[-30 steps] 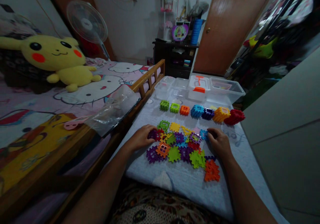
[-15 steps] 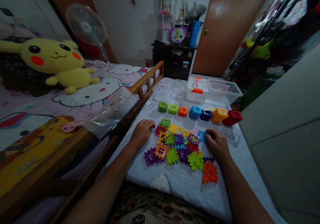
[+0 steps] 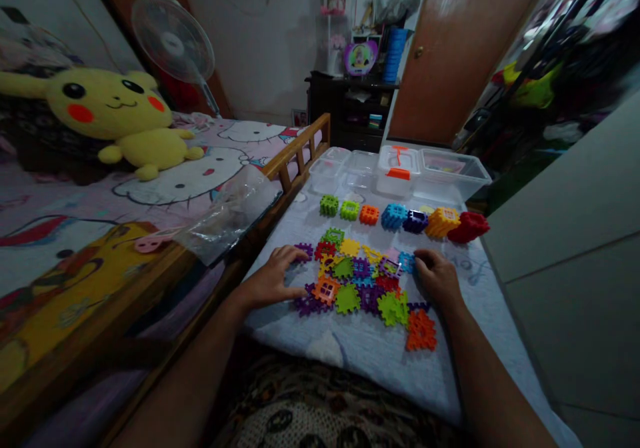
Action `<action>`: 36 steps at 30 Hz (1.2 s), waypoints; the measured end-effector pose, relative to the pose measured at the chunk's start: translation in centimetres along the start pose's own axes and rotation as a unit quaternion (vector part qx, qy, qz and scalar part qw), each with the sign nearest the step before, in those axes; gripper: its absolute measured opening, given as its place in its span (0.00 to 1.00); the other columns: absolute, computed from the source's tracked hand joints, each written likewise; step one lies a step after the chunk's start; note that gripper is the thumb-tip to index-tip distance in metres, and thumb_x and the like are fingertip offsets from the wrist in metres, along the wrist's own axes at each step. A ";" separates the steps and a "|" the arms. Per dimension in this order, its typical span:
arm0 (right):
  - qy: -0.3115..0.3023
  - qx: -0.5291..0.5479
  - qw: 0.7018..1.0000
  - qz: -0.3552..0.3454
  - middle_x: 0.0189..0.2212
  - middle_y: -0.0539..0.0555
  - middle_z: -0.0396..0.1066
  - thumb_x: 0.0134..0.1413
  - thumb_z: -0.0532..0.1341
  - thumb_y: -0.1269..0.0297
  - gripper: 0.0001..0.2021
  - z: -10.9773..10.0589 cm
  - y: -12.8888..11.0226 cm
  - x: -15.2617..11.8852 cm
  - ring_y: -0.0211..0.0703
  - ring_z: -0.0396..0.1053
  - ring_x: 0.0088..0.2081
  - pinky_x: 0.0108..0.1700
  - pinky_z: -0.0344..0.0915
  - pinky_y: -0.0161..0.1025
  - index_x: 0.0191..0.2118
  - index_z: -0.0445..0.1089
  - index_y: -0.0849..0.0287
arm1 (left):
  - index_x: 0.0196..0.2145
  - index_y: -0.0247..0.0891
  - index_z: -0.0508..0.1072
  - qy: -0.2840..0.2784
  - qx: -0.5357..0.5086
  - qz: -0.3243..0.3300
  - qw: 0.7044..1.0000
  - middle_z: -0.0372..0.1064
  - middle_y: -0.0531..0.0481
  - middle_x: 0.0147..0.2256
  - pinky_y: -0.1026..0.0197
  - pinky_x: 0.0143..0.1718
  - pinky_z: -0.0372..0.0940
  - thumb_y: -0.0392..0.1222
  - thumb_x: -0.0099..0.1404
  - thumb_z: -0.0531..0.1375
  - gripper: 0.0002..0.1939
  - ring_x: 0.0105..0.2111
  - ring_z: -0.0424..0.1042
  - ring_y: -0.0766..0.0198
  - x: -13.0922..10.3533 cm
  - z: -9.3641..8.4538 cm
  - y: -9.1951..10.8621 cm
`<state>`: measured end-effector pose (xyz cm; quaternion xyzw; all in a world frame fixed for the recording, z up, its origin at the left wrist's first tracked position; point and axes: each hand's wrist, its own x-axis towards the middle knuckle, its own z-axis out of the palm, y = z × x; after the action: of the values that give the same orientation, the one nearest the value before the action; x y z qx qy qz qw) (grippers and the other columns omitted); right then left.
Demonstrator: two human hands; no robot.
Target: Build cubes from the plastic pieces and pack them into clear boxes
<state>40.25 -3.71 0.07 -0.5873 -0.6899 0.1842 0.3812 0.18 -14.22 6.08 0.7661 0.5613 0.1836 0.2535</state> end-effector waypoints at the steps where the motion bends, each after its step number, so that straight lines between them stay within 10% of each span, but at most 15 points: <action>1: 0.001 0.001 1.000 -0.002 0.34 0.58 0.77 0.48 0.57 0.54 0.16 0.0 0.1 0.0 0.49 0.73 0.35 0.43 0.69 0.46 0.35 0.75 0.59 | 0.52 0.42 0.66 -0.018 0.011 0.001 1.000 0.64 0.44 0.54 0.45 0.61 0.58 0.53 0.53 0.70 0.32 0.57 0.61 0.48 -0.2 0.2 0.6; 7: 0.004 0.001 1.000 -0.002 0.34 0.58 0.77 0.49 0.57 0.54 0.15 0.1 0.5 0.1 0.48 0.72 0.35 0.43 0.69 0.45 0.35 0.76 0.59 | 0.51 0.39 0.66 -0.069 0.086 -0.022 0.994 0.66 0.42 0.51 0.46 0.56 0.62 0.50 0.46 0.73 0.37 0.52 0.65 0.46 -0.7 2.4 2.5; 14: 0.003 0.013 1.000 0.005 0.34 0.58 0.77 0.49 0.58 0.53 0.16 0.2 0.5 0.1 0.48 0.72 0.35 0.43 0.68 0.44 0.35 0.76 0.58 | 0.57 0.37 0.63 0.007 0.073 -0.012 0.997 0.66 0.40 0.57 0.50 0.62 0.58 0.36 0.55 0.62 0.31 0.57 0.66 0.51 -0.2 2.7 2.1; 28: -0.002 0.005 1.000 0.004 0.35 0.58 0.77 0.49 0.57 0.54 0.16 0.2 0.9 0.1 0.48 0.73 0.36 0.44 0.68 0.45 0.35 0.76 0.59 | 0.48 0.40 0.70 0.071 -0.094 -0.061 0.991 0.75 0.48 0.42 0.58 0.46 0.68 0.45 0.69 0.51 0.14 0.41 0.74 0.59 0.4 1.2 1.6; 36: 0.000 0.012 1.000 0.005 0.34 0.57 0.78 0.48 0.57 0.54 0.15 0.2 0.8 0.3 0.48 0.73 0.35 0.43 0.69 0.45 0.34 0.76 0.58 | 0.51 0.36 0.70 0.117 0.069 -0.053 0.989 0.69 0.40 0.49 0.49 0.56 0.62 0.40 0.63 0.59 0.18 0.51 0.68 0.51 0.3 1.8 -0.3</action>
<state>40.66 -3.18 -0.56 -0.5860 -0.6849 0.1938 0.3873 1.08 -14.25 4.47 0.7245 0.6381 0.2187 0.1418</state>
